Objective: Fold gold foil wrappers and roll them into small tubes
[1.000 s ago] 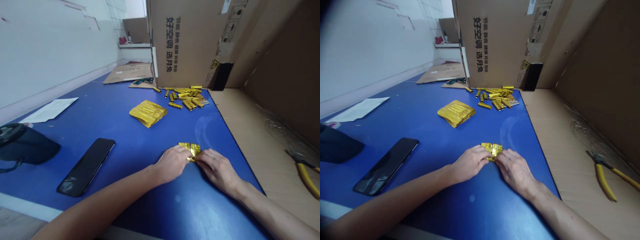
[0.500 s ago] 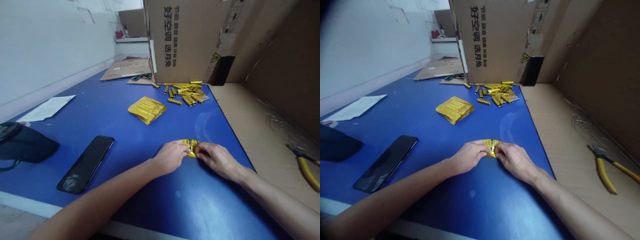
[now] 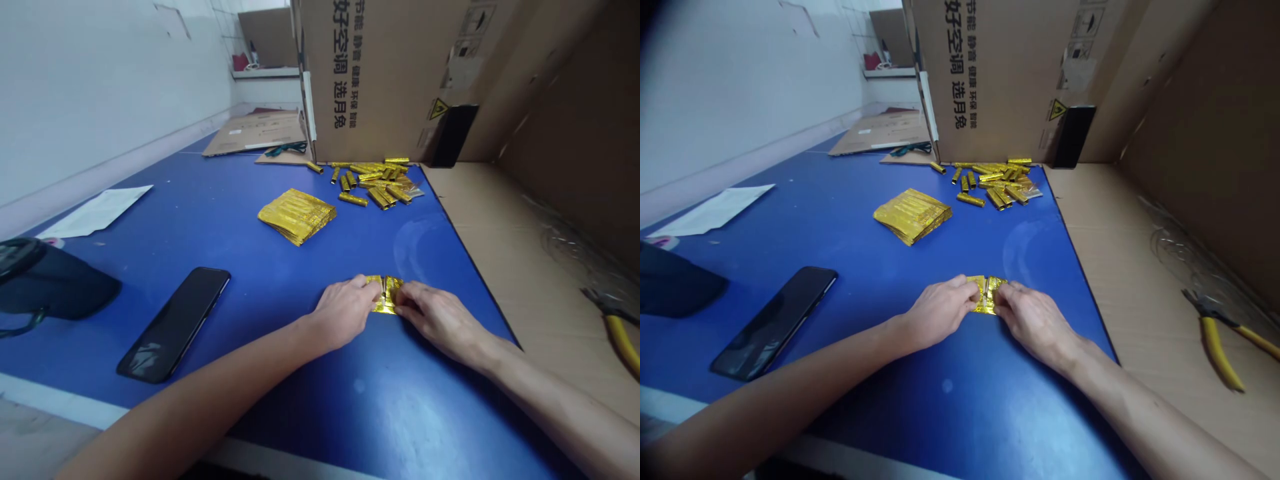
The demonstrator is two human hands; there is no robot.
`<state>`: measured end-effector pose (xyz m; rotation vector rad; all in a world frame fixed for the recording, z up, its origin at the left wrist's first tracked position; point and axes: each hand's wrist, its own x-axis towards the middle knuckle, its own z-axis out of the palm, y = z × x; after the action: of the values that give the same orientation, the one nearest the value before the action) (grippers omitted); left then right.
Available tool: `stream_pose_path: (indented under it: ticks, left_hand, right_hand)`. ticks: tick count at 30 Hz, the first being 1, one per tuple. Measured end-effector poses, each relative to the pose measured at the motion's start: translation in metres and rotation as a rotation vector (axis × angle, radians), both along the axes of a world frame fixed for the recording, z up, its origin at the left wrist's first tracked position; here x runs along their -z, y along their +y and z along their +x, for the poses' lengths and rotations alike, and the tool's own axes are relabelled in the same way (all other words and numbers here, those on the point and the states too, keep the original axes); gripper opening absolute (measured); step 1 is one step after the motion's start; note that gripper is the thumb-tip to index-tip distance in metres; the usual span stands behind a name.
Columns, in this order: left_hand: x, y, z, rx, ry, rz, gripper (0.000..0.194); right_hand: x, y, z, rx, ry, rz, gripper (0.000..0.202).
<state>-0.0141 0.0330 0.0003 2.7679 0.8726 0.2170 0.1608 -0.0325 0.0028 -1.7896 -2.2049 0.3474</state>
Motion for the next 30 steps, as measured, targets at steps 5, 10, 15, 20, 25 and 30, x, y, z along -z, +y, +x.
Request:
stream_pose_path:
  ticks: [5,10,15,20,25,30]
  left_hand:
    - [0.002,0.0,-0.004,0.04,0.017,0.066,0.013]
    - [0.004,0.002,-0.007,0.166,0.028,0.181,0.016]
    - [0.005,-0.001,-0.012,0.239,0.027,0.296,0.014]
    - [0.004,-0.003,-0.012,0.253,0.022,0.306,0.015]
    - [0.002,-0.004,-0.007,0.253,0.055,0.348,0.016]
    - [0.0,-0.004,-0.005,0.215,0.01,0.273,0.014]
  right_hand:
    - [0.003,-0.003,0.002,-0.027,-0.014,0.029,0.012]
    - [-0.001,-0.008,0.001,-0.071,-0.1,0.094,0.022]
    - [-0.005,-0.014,0.007,-0.158,-0.208,0.169,0.023]
    - [-0.001,-0.013,0.007,-0.196,-0.216,0.222,0.023]
    - [0.005,-0.01,0.007,-0.249,-0.207,0.284,0.025]
    - [0.005,-0.007,0.007,-0.193,-0.143,0.263,0.024]
